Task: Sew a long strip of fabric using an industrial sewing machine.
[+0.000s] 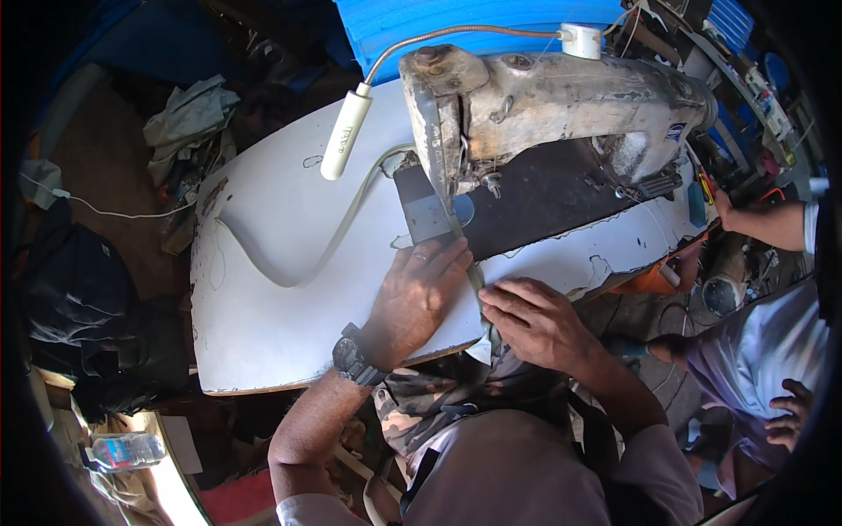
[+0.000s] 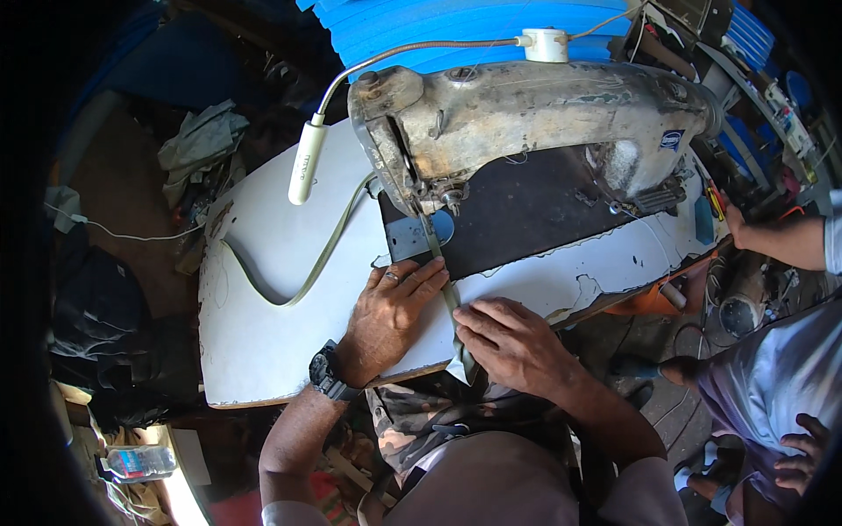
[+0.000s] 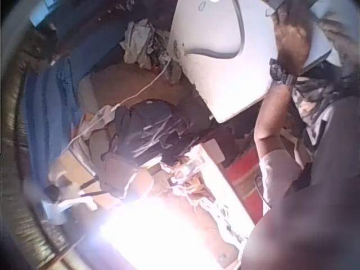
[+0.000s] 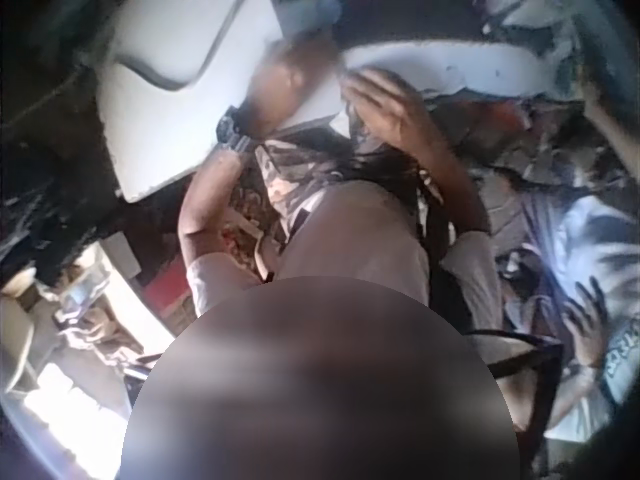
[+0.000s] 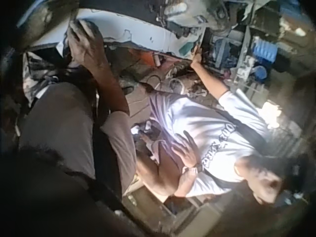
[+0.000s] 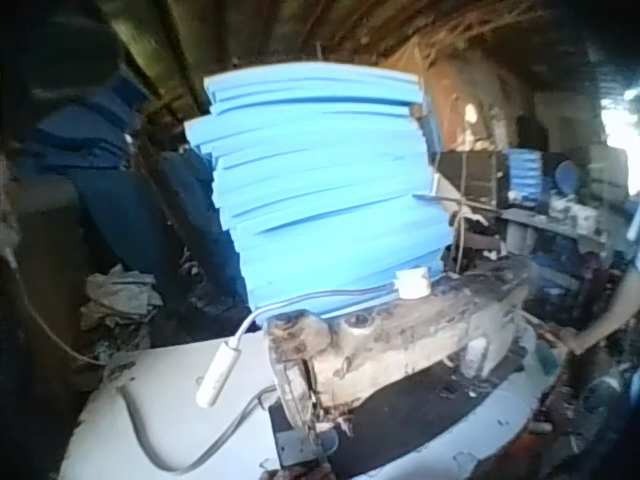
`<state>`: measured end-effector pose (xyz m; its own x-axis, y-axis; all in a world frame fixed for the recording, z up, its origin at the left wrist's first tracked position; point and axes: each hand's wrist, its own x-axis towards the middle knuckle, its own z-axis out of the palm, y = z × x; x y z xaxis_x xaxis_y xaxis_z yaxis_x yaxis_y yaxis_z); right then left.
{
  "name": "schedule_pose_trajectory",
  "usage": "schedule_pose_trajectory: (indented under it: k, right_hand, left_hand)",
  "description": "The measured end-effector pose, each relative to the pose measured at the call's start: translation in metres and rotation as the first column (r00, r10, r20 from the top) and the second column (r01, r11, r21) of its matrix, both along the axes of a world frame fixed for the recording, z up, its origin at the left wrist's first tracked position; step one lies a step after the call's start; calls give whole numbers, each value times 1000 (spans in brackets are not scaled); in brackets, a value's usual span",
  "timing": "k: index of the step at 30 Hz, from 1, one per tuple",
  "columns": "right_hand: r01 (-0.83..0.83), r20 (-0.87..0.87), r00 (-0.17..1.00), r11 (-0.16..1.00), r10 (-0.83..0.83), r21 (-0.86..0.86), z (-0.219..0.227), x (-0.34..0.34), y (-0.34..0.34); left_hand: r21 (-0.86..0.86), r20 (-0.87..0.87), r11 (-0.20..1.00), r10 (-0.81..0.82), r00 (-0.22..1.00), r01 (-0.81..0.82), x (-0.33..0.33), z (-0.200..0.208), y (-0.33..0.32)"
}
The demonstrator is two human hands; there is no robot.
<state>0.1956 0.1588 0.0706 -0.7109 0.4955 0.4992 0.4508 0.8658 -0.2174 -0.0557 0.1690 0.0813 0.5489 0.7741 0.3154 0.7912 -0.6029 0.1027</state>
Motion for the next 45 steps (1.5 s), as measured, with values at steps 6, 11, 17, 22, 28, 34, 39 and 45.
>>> schedule_pose_trajectory:
  k: [6, 11, 17, 22, 28, 34, 39, 45]
  right_hand:
    - [-11, 31, 999, 1000, 11, 13, 0, 2, 2]
    - [5, -12, 1000, 1000, -5, -2, 1, 2, 8]
    - [12, -22, 1000, 1000, -13, -15, 2, -2, 15]
    - [16, -10, 1000, 1000, -17, -23, 1, -4, 21]
    - [19, -12, 1000, 998, -19, -55, 3, -8, 28]
    - [25, 21, 999, 998, -24, -57, -1, -9, 36]
    - [5, 50, 999, 999, -3, -48, -1, -13, 43]
    - [8, 29, 1000, 1000, -9, 23, 1, -16, 49]
  left_hand:
    - [18, -6, 1000, 6, 1000, -6, 1, -1, 0]
    - [22, 23, 1000, 9, 1000, -9, 3, 0, 4]
    - [-55, 1, 997, 61, 998, -61, 2, 3, 7]
    - [-53, -25, 995, 80, 997, -81, 2, 3, 13]
    - [-4, -54, 998, 67, 996, -67, 5, 2, 11]
    - [2, -75, 997, 75, 994, -75, 11, 7, 5]
    - [75, -30, 992, 104, 994, -101, 7, 4, 6]
    - [-22, 108, 983, 184, 977, -182, -1, 11, 11]
